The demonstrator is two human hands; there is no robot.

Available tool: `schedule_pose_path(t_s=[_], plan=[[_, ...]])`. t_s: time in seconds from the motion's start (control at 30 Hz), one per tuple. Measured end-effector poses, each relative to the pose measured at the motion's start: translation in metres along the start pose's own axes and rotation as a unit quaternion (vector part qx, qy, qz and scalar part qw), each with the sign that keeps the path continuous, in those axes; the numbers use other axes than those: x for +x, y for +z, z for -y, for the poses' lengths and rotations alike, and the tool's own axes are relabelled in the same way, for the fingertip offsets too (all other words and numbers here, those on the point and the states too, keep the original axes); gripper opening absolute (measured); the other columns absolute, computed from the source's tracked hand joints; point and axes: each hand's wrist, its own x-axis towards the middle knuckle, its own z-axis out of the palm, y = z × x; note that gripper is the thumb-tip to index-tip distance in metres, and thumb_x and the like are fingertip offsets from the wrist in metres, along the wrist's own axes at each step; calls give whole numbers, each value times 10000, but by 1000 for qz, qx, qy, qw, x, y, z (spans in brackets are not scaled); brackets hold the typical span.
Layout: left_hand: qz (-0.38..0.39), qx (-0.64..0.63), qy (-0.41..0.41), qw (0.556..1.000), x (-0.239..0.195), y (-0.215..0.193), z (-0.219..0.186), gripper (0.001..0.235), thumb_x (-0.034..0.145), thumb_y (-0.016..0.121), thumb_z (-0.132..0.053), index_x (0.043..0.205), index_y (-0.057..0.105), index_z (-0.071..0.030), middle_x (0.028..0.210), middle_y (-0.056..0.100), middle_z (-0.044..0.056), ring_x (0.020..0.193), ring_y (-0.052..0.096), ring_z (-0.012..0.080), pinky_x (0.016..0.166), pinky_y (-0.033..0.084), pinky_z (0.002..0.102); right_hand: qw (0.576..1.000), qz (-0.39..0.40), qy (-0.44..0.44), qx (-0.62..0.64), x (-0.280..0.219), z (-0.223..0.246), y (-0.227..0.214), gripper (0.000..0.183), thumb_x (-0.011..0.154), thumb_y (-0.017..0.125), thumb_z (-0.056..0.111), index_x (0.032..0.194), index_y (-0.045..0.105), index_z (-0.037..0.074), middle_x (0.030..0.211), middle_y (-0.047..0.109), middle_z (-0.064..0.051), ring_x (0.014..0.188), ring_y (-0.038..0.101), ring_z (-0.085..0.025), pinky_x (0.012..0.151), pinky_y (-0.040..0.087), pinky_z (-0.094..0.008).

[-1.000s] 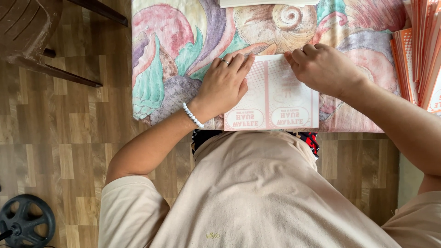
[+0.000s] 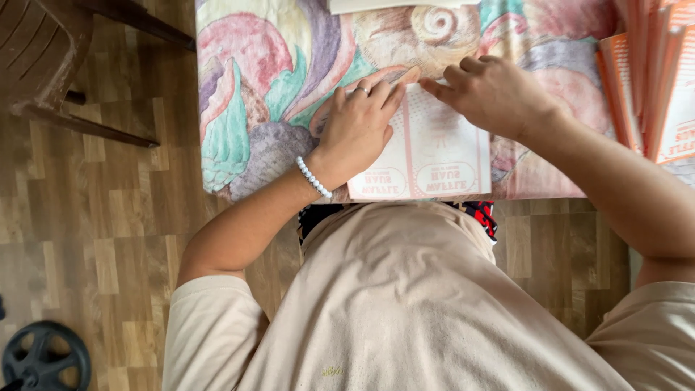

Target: Folding paper sheets into waffle bags and stacking them on a table.

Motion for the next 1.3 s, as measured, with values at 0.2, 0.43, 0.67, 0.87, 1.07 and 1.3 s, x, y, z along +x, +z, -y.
schedule_pose_path(t_s=[0.2,0.43,0.67,0.87,1.07,1.3], plan=[[16,-42,36,998,5,9,-14,361,991,466,-38,1321,588,44,1363,549,172,1310,528,354,1051,457,480,997,-77,7,3,-29,-8,9,295,920,708,4,1192,703,118,981,666,27,774,685,-106,644,631,-235],[15,88,35,995,13,6,-17,678,949,551,-186,1572,341,-22,1154,600,8,863,567,142,600,478,256,998,-54,7,18,-27,-6,5,233,970,707,60,1197,729,107,982,701,26,784,709,-109,704,649,-235],[6,21,42,999,19,7,-13,583,902,586,-135,1481,521,-156,1440,523,25,1185,550,299,547,547,247,1000,13,9,-4,-19,-3,1,175,1038,608,125,1159,735,139,1002,707,43,816,694,-114,747,645,-260],[-28,34,44,998,22,6,-12,512,884,614,-121,1389,550,-166,1361,545,16,1103,580,273,538,530,237,1000,-4,14,18,-19,-2,3,465,957,615,83,1409,627,193,1017,713,4,841,722,-163,718,627,-280],[-1,29,47,998,23,9,-15,588,908,594,-132,1480,469,-191,1382,528,29,1080,580,275,552,513,242,999,-5,17,41,-19,-7,5,453,959,628,70,1386,662,215,970,696,33,830,707,-166,710,637,-301],[0,8,50,999,28,7,-11,564,866,608,-70,1414,513,-167,1345,558,51,984,610,259,490,502,245,1000,-30,4,-7,-17,-8,4,147,1071,600,152,1050,744,174,938,676,68,774,663,-113,679,596,-247]])
